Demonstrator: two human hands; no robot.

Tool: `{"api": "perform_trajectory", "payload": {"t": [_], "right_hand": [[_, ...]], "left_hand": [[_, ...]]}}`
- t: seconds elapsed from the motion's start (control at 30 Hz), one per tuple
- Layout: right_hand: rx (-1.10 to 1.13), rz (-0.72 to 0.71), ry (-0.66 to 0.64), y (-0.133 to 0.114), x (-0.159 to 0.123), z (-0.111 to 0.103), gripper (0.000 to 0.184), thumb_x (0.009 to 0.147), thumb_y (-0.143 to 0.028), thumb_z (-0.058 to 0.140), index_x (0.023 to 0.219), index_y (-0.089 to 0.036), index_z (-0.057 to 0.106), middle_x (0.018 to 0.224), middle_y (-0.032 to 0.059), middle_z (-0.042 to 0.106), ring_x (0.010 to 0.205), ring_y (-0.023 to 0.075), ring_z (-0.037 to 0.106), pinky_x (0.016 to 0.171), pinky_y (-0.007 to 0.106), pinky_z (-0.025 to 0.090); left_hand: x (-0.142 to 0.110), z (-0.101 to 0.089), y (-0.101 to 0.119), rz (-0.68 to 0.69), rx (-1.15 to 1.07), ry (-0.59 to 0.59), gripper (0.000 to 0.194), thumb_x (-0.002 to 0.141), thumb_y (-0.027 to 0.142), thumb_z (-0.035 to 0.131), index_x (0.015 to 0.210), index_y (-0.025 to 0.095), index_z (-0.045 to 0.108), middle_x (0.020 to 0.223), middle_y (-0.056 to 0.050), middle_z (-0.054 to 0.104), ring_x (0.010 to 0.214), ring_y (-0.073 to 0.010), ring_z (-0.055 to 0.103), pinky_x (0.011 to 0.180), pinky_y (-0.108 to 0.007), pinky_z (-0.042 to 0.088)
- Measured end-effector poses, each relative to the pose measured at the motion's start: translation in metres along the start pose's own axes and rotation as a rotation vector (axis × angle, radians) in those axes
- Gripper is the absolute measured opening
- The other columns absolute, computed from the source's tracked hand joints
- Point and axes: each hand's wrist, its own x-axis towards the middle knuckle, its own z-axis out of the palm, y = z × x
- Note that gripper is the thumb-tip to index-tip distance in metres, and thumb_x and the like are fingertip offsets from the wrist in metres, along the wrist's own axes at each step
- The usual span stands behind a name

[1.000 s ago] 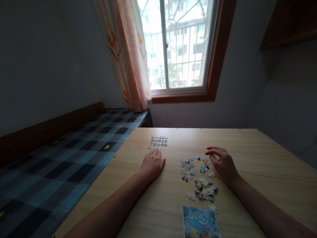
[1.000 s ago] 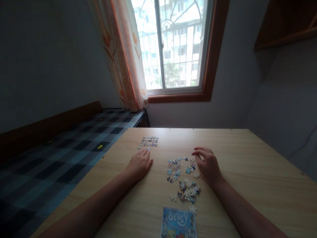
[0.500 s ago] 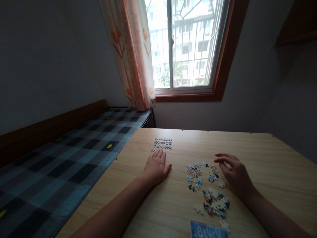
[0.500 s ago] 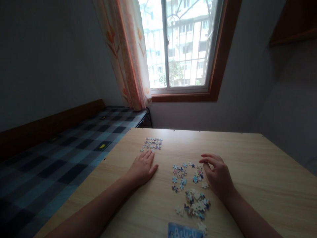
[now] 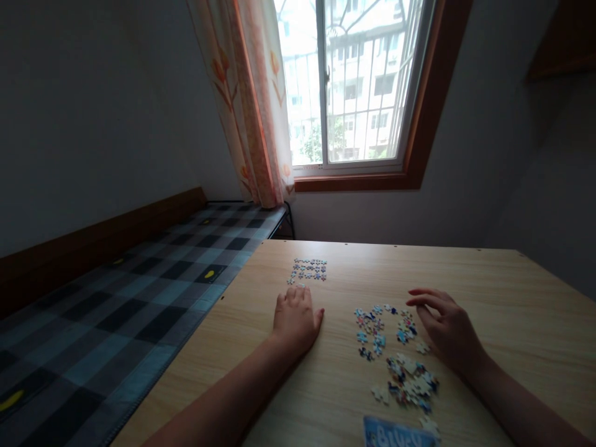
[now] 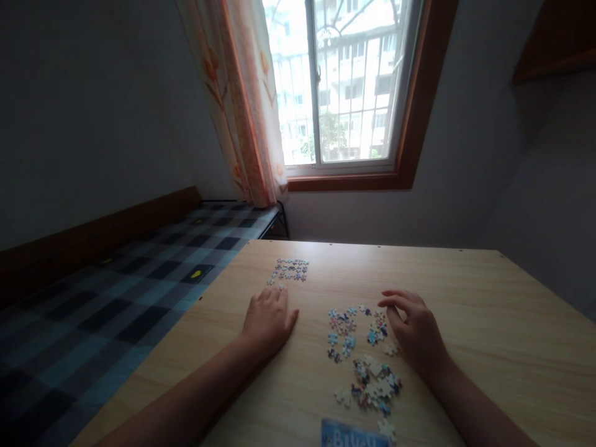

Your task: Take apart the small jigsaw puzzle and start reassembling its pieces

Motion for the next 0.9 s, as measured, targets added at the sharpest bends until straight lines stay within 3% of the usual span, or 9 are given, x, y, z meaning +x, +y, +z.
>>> {"api": "perform_trajectory", "payload": {"t": [0.27, 0.9], "right_hand": [[0.011, 0.008, -0.026, 0.0049, -0.0021, 0.0001, 0.020, 0.082, -0.031, 0.055, 0.075, -0.026, 0.073, 0.100, 0.0078, 0.072, 0.098, 0.0289, 0.064, 0.087, 0.045, 0.051], [0.002, 0.001, -0.039, 0.0006, -0.0007, -0.0012, 0.021, 0.082, -0.031, 0.055, 0.075, -0.025, 0.073, 0.098, 0.0080, 0.072, 0.097, 0.0280, 0.064, 0.087, 0.044, 0.051]], "left_hand": [[-0.0052, 0.0079, 0.0007, 0.007, -0.005, -0.045, 0.068, 0.095, 0.056, 0.032, 0.143, 0.012, 0.048, 0.151, -0.019, 0.042, 0.142, -0.0359, 0.030, 0.115, -0.058, 0.014], [0.0032, 0.0070, 0.0013, -0.056, -0.055, -0.052, 0.069, 0.095, 0.055, 0.031, 0.146, 0.009, 0.043, 0.152, -0.019, 0.041, 0.137, -0.0348, 0.035, 0.109, -0.050, 0.031]]}}
